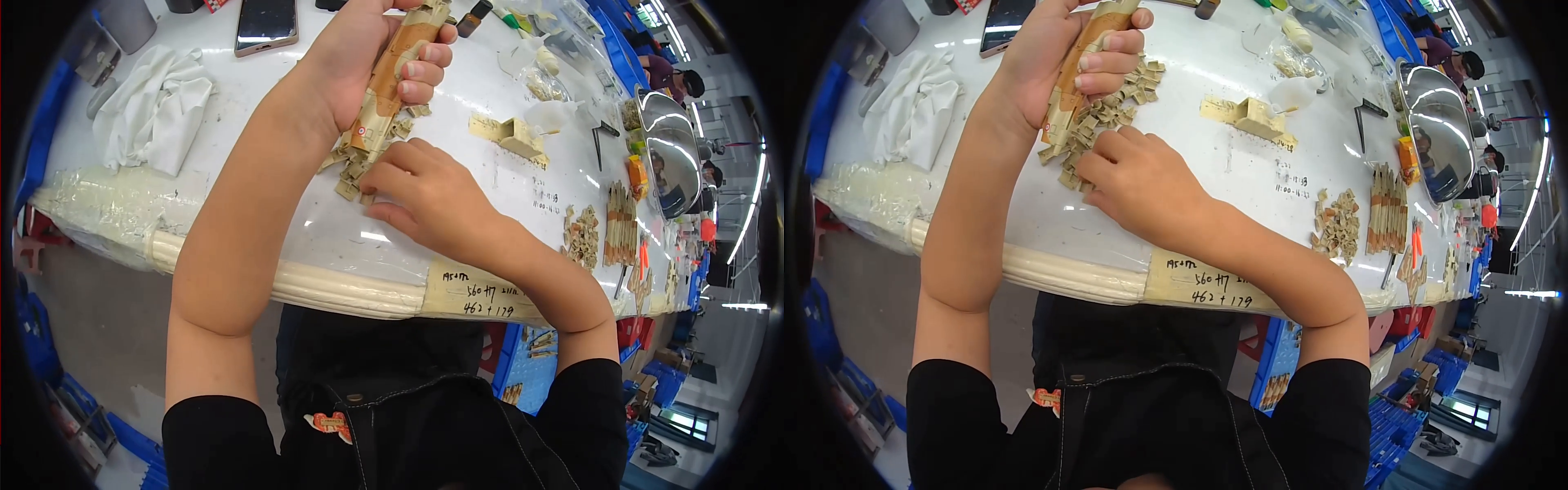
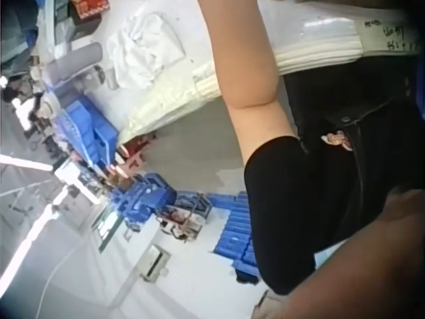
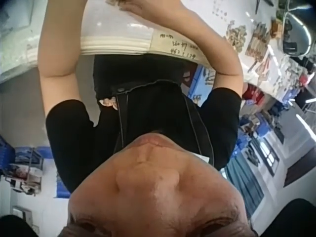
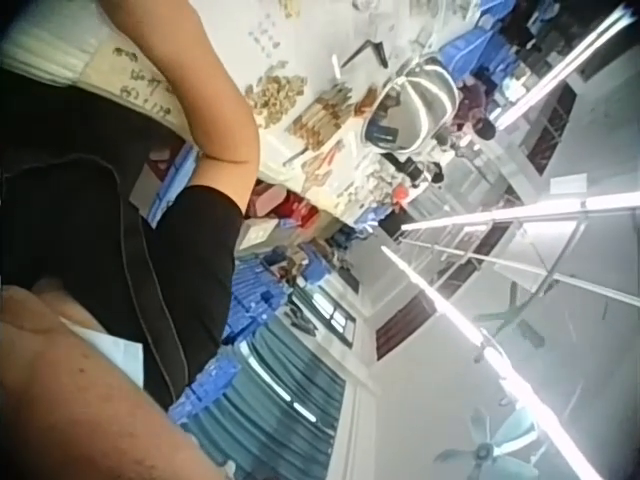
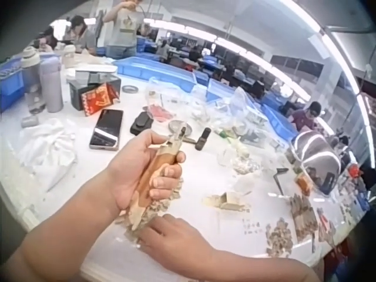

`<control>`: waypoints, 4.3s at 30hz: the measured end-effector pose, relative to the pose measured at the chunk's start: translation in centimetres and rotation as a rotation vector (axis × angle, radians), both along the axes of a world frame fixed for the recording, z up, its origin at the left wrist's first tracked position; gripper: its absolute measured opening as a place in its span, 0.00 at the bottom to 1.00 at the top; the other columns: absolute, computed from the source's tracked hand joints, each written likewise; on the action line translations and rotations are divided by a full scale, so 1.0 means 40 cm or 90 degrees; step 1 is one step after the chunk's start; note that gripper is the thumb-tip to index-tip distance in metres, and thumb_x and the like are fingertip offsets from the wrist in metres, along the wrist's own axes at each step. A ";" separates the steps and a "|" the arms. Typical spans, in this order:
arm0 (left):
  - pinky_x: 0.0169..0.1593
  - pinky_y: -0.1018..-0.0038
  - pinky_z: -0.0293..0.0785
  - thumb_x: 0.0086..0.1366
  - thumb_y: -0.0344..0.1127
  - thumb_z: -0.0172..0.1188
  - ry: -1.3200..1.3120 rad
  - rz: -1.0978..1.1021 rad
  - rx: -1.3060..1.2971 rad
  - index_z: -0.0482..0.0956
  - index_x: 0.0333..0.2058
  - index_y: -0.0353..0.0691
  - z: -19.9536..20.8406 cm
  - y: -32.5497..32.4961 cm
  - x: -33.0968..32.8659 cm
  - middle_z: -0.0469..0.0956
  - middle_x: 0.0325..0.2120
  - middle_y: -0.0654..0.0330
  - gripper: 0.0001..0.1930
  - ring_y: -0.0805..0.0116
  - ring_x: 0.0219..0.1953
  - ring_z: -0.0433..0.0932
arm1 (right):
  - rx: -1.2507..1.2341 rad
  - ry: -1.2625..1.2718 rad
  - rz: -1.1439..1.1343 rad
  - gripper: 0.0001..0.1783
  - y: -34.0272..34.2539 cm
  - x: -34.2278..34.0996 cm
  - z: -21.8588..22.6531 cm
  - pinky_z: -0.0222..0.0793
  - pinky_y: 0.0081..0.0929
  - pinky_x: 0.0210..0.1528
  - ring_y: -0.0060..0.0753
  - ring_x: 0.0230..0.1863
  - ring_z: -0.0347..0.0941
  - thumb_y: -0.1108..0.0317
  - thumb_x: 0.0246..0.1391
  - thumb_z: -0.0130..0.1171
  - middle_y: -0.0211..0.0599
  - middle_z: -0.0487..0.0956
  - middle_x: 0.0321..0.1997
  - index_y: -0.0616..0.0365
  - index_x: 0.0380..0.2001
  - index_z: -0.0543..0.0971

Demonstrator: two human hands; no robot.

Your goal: Assemble small wooden toy components by inserting pins into frames using a pair of pliers.

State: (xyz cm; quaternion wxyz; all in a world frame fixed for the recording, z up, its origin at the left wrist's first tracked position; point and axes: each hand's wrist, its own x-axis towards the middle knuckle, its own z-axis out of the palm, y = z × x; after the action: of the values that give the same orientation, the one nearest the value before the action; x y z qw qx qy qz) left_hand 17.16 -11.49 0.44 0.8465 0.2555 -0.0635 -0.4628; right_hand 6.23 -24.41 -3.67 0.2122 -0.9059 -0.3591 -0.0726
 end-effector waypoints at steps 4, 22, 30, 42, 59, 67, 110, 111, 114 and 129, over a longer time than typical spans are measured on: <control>0.09 0.81 0.53 0.62 0.45 0.36 -0.001 -0.003 0.009 0.67 0.29 0.39 0.016 -0.007 -0.011 0.63 0.12 0.64 0.16 0.76 0.08 0.57 | -0.014 -0.032 0.012 0.06 -0.003 -0.001 -0.014 0.65 0.22 0.36 0.31 0.34 0.67 0.74 0.46 0.59 0.31 0.71 0.33 0.56 0.31 0.76; 0.08 0.83 0.55 0.62 0.42 0.38 -0.014 -0.120 0.076 0.69 0.31 0.34 -0.041 -0.102 -0.143 0.66 0.13 0.63 0.16 0.79 0.07 0.59 | 0.690 0.432 -0.248 0.04 -0.276 -0.094 0.149 0.70 0.17 0.25 0.25 0.24 0.72 0.76 0.56 0.48 0.43 0.76 0.30 0.64 0.33 0.71; 0.12 0.81 0.59 0.61 0.36 0.39 0.064 -0.186 0.098 0.69 0.39 0.31 -0.036 -0.131 -0.202 0.70 0.20 0.56 0.15 0.73 0.11 0.64 | 0.738 0.416 -0.241 0.13 -0.311 -0.102 0.176 0.70 0.17 0.28 0.26 0.26 0.73 0.73 0.55 0.51 0.42 0.75 0.29 0.67 0.44 0.70; 0.18 0.84 0.60 0.59 0.32 0.40 -0.048 -0.206 0.252 0.64 0.49 0.27 -0.024 -0.162 -0.252 0.71 0.23 0.53 0.20 0.72 0.16 0.66 | 0.678 0.212 -0.149 0.16 -0.320 -0.088 0.139 0.68 0.12 0.33 0.22 0.28 0.72 0.76 0.52 0.53 0.40 0.77 0.32 0.68 0.46 0.71; 0.12 0.86 0.54 0.57 0.44 0.37 -0.057 -0.310 0.223 0.61 0.49 0.17 -0.038 -0.155 -0.268 0.70 0.20 0.47 0.31 0.73 0.10 0.62 | 0.435 0.380 -0.151 0.03 -0.308 -0.109 0.117 0.61 0.17 0.25 0.21 0.22 0.64 0.77 0.44 0.61 0.31 0.76 0.25 0.61 0.27 0.79; 0.13 0.86 0.55 0.57 0.42 0.35 -0.038 -0.295 0.205 0.62 0.47 0.17 -0.035 -0.152 -0.267 0.69 0.16 0.50 0.29 0.73 0.10 0.63 | 0.405 0.418 -0.150 0.03 -0.313 -0.109 0.121 0.62 0.15 0.25 0.20 0.21 0.65 0.77 0.44 0.61 0.31 0.75 0.23 0.62 0.26 0.79; 0.13 0.81 0.58 0.61 0.38 0.33 -0.019 -0.285 0.297 0.66 0.34 0.24 -0.018 -0.150 -0.268 0.66 0.15 0.50 0.19 0.71 0.10 0.60 | 0.351 0.299 -0.119 0.04 -0.317 -0.113 0.123 0.63 0.20 0.28 0.26 0.22 0.66 0.77 0.41 0.61 0.32 0.73 0.23 0.61 0.24 0.77; 0.13 0.81 0.58 0.61 0.38 0.33 -0.019 -0.284 0.297 0.66 0.34 0.24 -0.018 -0.150 -0.268 0.66 0.15 0.50 0.19 0.71 0.10 0.60 | 0.351 0.299 -0.118 0.04 -0.316 -0.113 0.122 0.63 0.20 0.28 0.26 0.22 0.66 0.77 0.41 0.61 0.32 0.73 0.23 0.61 0.24 0.77; 0.13 0.81 0.58 0.61 0.39 0.33 -0.048 -0.296 0.306 0.66 0.35 0.24 -0.018 -0.150 -0.267 0.67 0.15 0.50 0.20 0.71 0.10 0.60 | 0.360 0.294 -0.114 0.04 -0.316 -0.113 0.118 0.62 0.20 0.28 0.26 0.23 0.65 0.77 0.40 0.62 0.32 0.73 0.23 0.60 0.24 0.77; 0.14 0.78 0.58 0.61 0.40 0.31 0.097 -0.264 0.180 0.63 0.44 0.27 -0.040 -0.146 -0.257 0.66 0.18 0.47 0.22 0.67 0.11 0.60 | 0.399 0.288 -0.121 0.05 -0.308 -0.112 0.108 0.60 0.19 0.26 0.24 0.23 0.64 0.80 0.39 0.60 0.31 0.72 0.23 0.61 0.24 0.78</control>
State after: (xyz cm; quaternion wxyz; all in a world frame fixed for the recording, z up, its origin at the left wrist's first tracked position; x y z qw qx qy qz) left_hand 6.86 -17.31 -1.14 0.6916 0.3173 0.0146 -0.6487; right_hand 1.76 -36.71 0.64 0.5444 -0.8197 -0.1781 0.0033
